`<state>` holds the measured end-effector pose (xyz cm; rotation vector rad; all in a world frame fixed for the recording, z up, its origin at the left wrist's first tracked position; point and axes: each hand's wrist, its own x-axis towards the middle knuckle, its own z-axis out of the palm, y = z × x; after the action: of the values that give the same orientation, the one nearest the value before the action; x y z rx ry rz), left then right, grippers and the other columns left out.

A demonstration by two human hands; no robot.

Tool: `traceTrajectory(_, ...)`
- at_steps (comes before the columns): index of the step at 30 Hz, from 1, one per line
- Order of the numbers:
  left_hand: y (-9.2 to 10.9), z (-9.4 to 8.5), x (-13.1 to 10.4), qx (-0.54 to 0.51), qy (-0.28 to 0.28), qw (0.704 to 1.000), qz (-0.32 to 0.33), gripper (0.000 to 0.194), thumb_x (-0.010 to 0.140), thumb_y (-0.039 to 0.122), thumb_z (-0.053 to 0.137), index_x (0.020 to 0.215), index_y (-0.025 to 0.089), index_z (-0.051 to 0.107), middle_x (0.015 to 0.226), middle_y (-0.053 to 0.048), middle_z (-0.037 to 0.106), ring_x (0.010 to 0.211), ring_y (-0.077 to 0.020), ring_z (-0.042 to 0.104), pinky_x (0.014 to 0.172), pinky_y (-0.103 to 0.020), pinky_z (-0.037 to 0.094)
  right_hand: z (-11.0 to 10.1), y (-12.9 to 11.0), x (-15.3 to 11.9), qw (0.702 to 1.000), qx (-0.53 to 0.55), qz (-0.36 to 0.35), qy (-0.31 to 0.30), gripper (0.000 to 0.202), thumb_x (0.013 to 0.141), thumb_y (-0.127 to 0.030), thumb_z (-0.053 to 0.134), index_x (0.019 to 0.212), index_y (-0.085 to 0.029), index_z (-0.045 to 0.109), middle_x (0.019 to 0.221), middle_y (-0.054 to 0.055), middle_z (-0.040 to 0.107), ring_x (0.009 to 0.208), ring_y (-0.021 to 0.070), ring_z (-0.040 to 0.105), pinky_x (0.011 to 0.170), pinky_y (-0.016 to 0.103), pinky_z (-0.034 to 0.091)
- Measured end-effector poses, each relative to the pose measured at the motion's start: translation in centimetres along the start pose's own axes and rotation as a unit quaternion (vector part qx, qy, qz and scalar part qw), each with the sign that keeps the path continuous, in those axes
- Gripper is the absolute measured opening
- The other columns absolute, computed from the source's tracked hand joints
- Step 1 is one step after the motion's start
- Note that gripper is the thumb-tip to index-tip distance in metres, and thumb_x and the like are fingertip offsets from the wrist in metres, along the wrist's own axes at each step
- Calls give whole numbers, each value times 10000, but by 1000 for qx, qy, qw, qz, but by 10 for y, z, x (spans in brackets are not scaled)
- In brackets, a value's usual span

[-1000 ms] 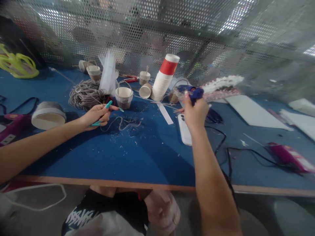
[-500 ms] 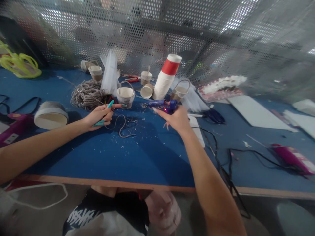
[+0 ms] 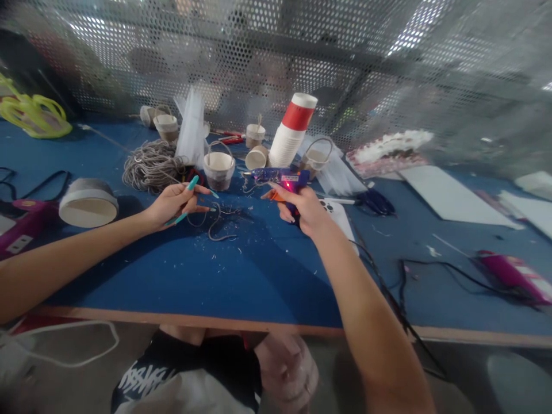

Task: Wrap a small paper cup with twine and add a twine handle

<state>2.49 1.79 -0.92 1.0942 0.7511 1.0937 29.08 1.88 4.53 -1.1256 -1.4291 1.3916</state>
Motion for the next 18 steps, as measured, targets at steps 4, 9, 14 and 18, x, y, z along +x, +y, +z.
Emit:
traceTrajectory(4, -1, 6, -1, 20, 10, 1000, 17, 318, 948, 234, 392, 889, 71, 658, 353, 86, 416, 334, -23, 366, 769, -290, 562, -6, 4, 4, 993, 49, -77, 69, 170, 751, -341, 555, 715, -179, 592, 533, -8, 567, 326, 59, 360, 339, 223, 292)
traceTrajectory(9, -2, 11, -2, 40, 14, 999, 31, 306, 937, 209, 409, 831, 75, 662, 342, 77, 433, 330, -27, 388, 737, -255, 559, -8, 3, 1, 986, 29, -120, 111, 227, 723, -410, 522, 668, -193, 557, 397, -36, 440, 302, 92, 370, 331, 233, 288)
traceTrajectory(14, -2, 11, -3, 32, 46, 996, 68, 292, 933, 198, 414, 801, 94, 653, 367, 72, 441, 358, -33, 412, 721, -240, 556, 1, -10, -4, 993, 105, 39, -26, 302, 750, -418, 390, 641, -180, 542, 414, -4, 461, 288, 70, 261, 324, 229, 203)
traceTrajectory(18, 0, 15, -3, 15, 80, 993, 87, 312, 944, 243, 399, 799, 117, 644, 369, 87, 416, 334, -24, 360, 734, -248, 555, 8, -6, 0, 984, 133, 112, 25, 238, 778, -312, 374, 655, -172, 522, 524, 35, 573, 299, 55, 251, 316, 210, 198)
